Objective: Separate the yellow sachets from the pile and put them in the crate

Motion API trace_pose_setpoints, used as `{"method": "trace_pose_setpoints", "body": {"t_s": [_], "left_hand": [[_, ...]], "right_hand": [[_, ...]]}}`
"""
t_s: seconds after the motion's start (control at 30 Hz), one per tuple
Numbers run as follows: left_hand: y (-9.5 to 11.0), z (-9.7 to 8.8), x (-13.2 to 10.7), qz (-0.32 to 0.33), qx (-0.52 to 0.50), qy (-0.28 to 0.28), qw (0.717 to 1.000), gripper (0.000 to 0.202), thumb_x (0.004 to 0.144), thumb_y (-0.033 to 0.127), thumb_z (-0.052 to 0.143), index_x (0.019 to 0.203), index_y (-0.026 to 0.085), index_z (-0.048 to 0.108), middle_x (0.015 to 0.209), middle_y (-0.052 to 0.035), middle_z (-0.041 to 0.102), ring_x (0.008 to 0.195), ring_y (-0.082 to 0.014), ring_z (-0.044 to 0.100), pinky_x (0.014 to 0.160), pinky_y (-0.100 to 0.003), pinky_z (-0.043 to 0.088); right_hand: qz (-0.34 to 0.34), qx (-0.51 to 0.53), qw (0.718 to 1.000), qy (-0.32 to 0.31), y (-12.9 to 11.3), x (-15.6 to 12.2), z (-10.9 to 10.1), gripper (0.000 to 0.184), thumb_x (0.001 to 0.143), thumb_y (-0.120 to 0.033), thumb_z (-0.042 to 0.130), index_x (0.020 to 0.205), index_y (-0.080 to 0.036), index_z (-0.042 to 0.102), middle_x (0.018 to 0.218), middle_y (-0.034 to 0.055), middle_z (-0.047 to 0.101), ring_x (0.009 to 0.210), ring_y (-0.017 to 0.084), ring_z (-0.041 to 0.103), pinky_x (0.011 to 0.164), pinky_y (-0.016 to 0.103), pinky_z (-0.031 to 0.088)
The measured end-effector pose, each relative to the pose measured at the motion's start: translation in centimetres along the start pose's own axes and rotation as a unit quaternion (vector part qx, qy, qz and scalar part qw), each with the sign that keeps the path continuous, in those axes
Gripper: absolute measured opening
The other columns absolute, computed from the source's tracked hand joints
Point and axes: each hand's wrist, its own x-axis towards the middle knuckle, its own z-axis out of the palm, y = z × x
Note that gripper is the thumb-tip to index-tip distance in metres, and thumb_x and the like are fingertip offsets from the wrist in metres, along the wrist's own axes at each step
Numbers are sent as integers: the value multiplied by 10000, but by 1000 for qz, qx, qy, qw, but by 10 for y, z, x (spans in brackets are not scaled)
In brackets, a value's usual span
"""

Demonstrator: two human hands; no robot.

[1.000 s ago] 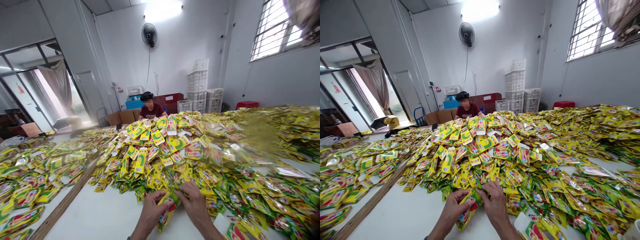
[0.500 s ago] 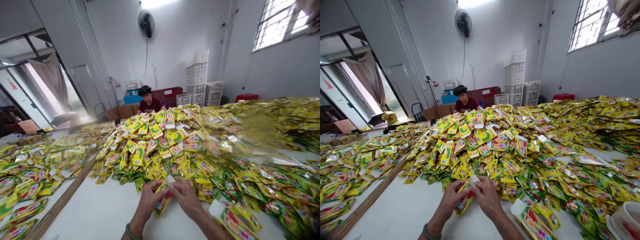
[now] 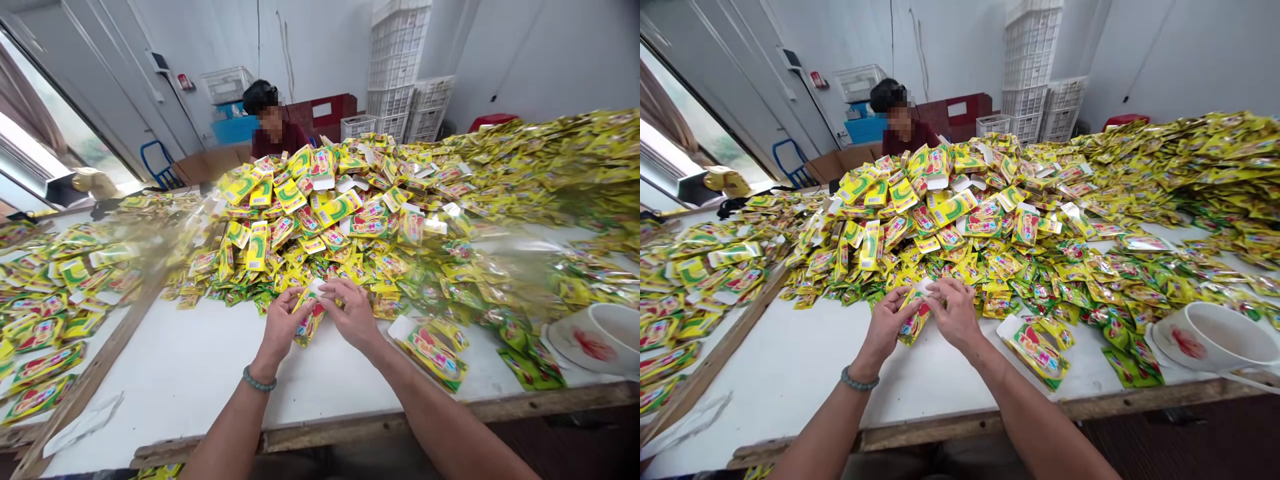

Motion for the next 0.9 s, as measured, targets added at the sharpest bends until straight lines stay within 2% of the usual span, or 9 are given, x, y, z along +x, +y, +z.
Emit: {"method": "trace_pose_setpoints", "body": {"t_s": [0.1,0.27,0.37,0.53,0.6,0.67,0.73,0.83,0.9], "left_hand": [[3,3,0,51,-5,27,998,549,695,338,789,1150,208,510,824,-13,711,661,-149,660,614,-250,526],[3,4,-4,108,34,23,993,473,811,369,677,1220,255,468,1001,-26,660,817,-151,645,701,-249,513],[0,2,-6,106,97,-26,989,399,847,374,630,1198,258,482,987,-19,638,802,-145,618,693,-241,494],[-3,-2,-6,70,132,-60,987,302,851,389,620,1101,241,534,818,18,612,672,-117,557,614,-213,460],[-2,-1,-5,54,89,-53,993,308,857,416,602,1099,235,543,803,17,618,644,-111,561,581,-205,452],[0,0,-4,49,35,-30,998,354,834,418,631,1116,233,523,778,21,633,611,-108,574,563,-205,457],[2,0,-3,50,-11,3,999,412,781,394,696,1101,228,497,750,26,653,587,-109,595,565,-210,475],[4,-1,-2,43,-45,37,997,436,715,375,760,1019,208,497,712,18,681,555,-116,617,561,-225,502],[3,-2,-2,44,-43,44,997,438,682,356,789,978,199,507,679,16,689,550,-123,630,564,-232,513]], "right_hand": [[36,84,994,60,4,2,1,209,805,-302,665,996,-218,678,1043,70,689,1061,234,584,902,388,445],[118,281,951,-45,11,1,15,368,795,-403,661,1112,-216,658,861,29,696,808,185,634,756,333,509],[118,263,957,-33,14,-2,19,286,791,-399,665,1002,-208,698,896,39,686,795,178,617,758,321,500],[103,171,978,-54,14,-3,17,221,813,-384,612,700,-195,636,662,-2,573,652,149,532,634,276,452],[115,197,972,-51,13,-2,16,178,814,-384,612,821,-208,633,667,-16,575,643,146,541,632,273,457],[127,242,961,-49,11,-1,15,303,806,-371,634,1074,-234,599,749,-13,634,689,157,588,674,289,485],[118,233,963,-60,10,0,13,406,800,-350,656,1187,-256,579,875,9,686,778,174,621,745,317,498],[80,165,980,-80,8,0,7,236,845,-375,618,1028,-256,708,984,30,709,901,199,621,833,346,480],[76,161,980,-84,6,0,4,252,879,-414,568,924,-241,746,947,38,718,911,207,622,840,358,475]]}}
